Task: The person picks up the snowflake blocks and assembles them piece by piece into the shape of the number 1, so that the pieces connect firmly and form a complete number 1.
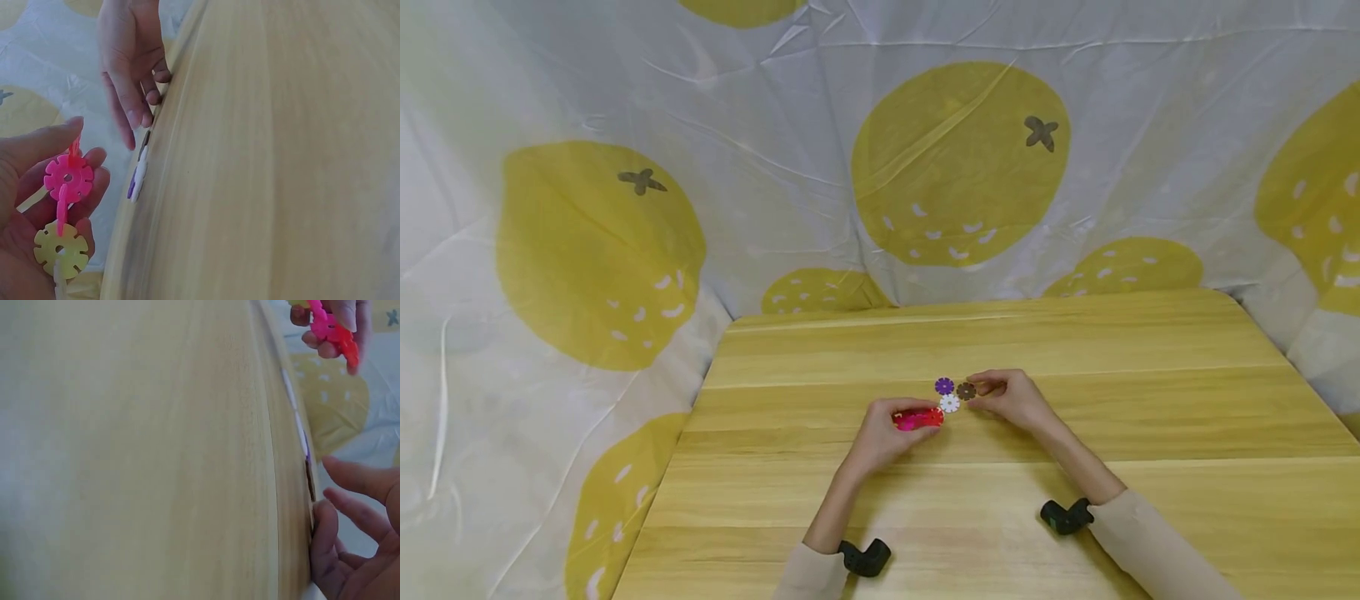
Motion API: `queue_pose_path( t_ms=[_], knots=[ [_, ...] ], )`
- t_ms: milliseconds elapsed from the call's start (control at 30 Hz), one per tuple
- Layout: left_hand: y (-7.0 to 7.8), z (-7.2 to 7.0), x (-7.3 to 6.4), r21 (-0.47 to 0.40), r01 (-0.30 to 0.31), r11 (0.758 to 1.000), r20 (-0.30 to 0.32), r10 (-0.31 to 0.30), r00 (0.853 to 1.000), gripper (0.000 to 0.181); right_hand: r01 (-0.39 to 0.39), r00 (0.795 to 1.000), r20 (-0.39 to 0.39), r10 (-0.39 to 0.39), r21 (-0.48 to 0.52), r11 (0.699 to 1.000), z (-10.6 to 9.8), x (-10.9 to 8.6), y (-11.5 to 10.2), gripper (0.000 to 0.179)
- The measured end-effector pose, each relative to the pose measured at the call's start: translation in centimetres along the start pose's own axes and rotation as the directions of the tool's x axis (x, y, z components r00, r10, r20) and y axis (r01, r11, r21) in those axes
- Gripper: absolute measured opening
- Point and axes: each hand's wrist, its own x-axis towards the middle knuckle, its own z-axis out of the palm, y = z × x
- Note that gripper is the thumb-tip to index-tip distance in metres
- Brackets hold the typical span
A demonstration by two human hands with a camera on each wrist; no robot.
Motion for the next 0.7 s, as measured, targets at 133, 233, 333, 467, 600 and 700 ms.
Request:
queue_pose_path(
  t_ms=[133, 233, 333, 467, 600, 700],
  knots=[
    [-0.04, 0.05, -0.04, -0.01, 0.018, 1.0, -0.004, -0.018, 1.0, 0.03, 0.029, 0.999, -0.013, -0.03, -0.062, 0.998, 0.31, 0.27, -0.21, 0.039],
    [-0.04, 0.09, -0.08, -0.013, 0.025, 1.0, -0.015, -0.025, 1.0, 0.03, 0.039, 0.999, -0.023, -0.042, -0.1, 0.994, 0.51, 0.42, -0.26, 0.036],
    [-0.05, 0.13, -0.06, -0.022, 0.017, 1.0, -0.027, -0.018, 0.999, 0.03, 0.042, 0.998, -0.035, -0.047, -0.127, 0.991, 0.63, 0.49, -0.28, 0.032],
    [0.0, 0.17, 0.04, -0.025, 0.003, 1.0, -0.038, -0.004, 0.999, 0.028, 0.026, 0.998, -0.047, -0.033, -0.146, 0.989, 0.65, 0.46, -0.36, 0.027],
    [0.14, 0.2, 0.12, -0.01, -0.011, 1.0, -0.042, 0.011, 0.999, 0.028, -0.018, 0.998, -0.054, 0.011, -0.136, 0.991, 0.62, 0.37, -0.48, 0.025],
    [0.18, 0.22, 0.2, -0.01, -0.025, 1.0, -0.042, 0.025, 0.999, 0.028, -0.041, 0.998, -0.058, 0.035, -0.118, 0.992, 0.58, 0.23, -0.51, 0.026]
  ],
)
